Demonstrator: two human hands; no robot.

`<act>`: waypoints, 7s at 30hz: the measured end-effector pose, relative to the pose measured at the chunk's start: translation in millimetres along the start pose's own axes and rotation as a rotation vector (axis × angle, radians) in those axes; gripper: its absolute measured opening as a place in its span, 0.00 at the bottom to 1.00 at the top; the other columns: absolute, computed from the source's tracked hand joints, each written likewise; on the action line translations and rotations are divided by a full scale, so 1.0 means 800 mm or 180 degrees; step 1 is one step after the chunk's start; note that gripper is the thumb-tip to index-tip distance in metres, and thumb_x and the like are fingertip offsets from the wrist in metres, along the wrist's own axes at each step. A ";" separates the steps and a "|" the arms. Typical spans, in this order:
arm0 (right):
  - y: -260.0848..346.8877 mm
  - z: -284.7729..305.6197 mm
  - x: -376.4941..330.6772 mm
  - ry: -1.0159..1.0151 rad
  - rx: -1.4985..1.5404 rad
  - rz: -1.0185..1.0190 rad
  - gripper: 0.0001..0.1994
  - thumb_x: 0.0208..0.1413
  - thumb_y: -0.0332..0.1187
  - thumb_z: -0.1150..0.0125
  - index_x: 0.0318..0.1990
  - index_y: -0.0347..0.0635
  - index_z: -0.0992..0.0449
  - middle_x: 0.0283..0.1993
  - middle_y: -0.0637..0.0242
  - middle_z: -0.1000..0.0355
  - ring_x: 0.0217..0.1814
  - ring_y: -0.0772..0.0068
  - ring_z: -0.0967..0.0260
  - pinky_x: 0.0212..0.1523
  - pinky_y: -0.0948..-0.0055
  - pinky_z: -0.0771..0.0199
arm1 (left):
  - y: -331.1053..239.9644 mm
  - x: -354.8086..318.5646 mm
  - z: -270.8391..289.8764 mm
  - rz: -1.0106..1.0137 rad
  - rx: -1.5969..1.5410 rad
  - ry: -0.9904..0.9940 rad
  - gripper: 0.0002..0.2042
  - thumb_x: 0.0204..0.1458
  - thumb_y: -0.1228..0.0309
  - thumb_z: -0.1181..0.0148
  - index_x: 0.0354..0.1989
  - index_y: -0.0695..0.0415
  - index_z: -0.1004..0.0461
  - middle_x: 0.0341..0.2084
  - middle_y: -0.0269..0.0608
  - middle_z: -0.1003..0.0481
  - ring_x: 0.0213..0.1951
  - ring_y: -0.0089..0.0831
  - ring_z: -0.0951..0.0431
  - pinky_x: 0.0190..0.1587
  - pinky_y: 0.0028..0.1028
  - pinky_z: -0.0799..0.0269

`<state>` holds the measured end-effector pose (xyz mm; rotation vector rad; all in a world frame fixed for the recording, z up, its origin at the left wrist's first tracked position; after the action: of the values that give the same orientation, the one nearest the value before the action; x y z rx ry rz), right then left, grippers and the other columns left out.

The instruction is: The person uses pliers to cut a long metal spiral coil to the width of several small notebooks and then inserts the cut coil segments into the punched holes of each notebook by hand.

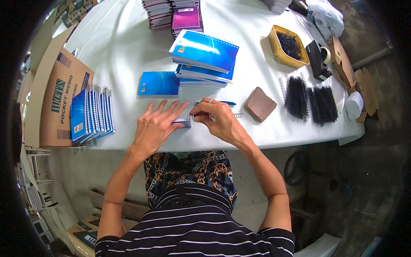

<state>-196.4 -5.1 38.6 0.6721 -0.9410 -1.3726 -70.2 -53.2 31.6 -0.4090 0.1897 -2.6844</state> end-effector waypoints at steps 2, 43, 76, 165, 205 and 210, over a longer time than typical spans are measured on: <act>-0.003 -0.002 0.002 0.0042 -0.0033 -0.0062 0.08 0.51 0.19 0.37 0.40 0.34 0.21 0.35 0.58 0.25 0.34 0.63 0.27 0.34 0.65 0.29 | 0.000 0.000 0.002 -0.0009 0.0003 -0.0023 0.31 0.52 0.56 0.40 0.67 0.41 0.37 0.56 0.36 0.26 0.57 0.44 0.27 0.58 0.48 0.33; 0.004 -0.024 -0.008 0.0466 -0.1442 -0.0065 0.09 0.57 0.32 0.40 0.42 0.40 0.30 0.36 0.56 0.26 0.41 0.51 0.27 0.40 0.56 0.28 | 0.005 0.014 -0.005 0.0125 -0.0406 0.0893 0.28 0.53 0.61 0.39 0.65 0.38 0.36 0.51 0.34 0.23 0.43 0.40 0.19 0.41 0.39 0.21; 0.037 -0.039 -0.057 -0.1470 -0.1260 0.0572 0.13 0.44 0.21 0.32 0.38 0.39 0.27 0.35 0.60 0.29 0.36 0.57 0.30 0.35 0.62 0.30 | 0.009 0.000 -0.013 -0.0032 -0.0716 0.0879 0.25 0.56 0.59 0.41 0.63 0.48 0.33 0.39 0.44 0.20 0.34 0.43 0.18 0.33 0.42 0.22; -0.002 -0.044 0.073 0.1191 -0.0044 -0.0313 0.25 0.56 0.52 0.40 0.51 0.40 0.20 0.47 0.55 0.25 0.48 0.61 0.30 0.53 0.64 0.33 | 0.123 -0.035 -0.052 0.1226 -0.3853 -0.0377 0.43 0.48 0.83 0.35 0.73 0.49 0.49 0.61 0.43 0.31 0.60 0.26 0.31 0.55 0.23 0.30; -0.058 0.000 -0.043 -0.0924 -0.2795 -0.0162 0.24 0.52 0.35 0.33 0.58 0.49 0.29 0.51 0.55 0.32 0.57 0.53 0.37 0.61 0.52 0.45 | 0.113 -0.047 0.072 0.0785 -0.1711 -0.1888 0.22 0.52 0.59 0.36 0.54 0.53 0.23 0.51 0.37 0.22 0.55 0.38 0.24 0.53 0.34 0.24; -0.054 -0.014 -0.044 -0.1175 -0.2625 -0.0305 0.23 0.53 0.26 0.38 0.58 0.47 0.29 0.47 0.53 0.33 0.54 0.50 0.36 0.53 0.57 0.35 | 0.069 -0.052 0.016 0.0905 -0.0857 -0.1461 0.26 0.50 0.63 0.34 0.60 0.49 0.28 0.50 0.40 0.22 0.53 0.40 0.22 0.47 0.35 0.21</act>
<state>-207.0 23.3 -9.7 -0.1707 -0.5332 -1.8296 -9.1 -86.7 22.5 -0.9845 0.4353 -2.2223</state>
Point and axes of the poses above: each hand's wrist, its own x-axis towards the middle knuckle, its own z-axis out of the back of the hand, y = z × x, the point moved 9 cm from there along x, towards the middle knuckle
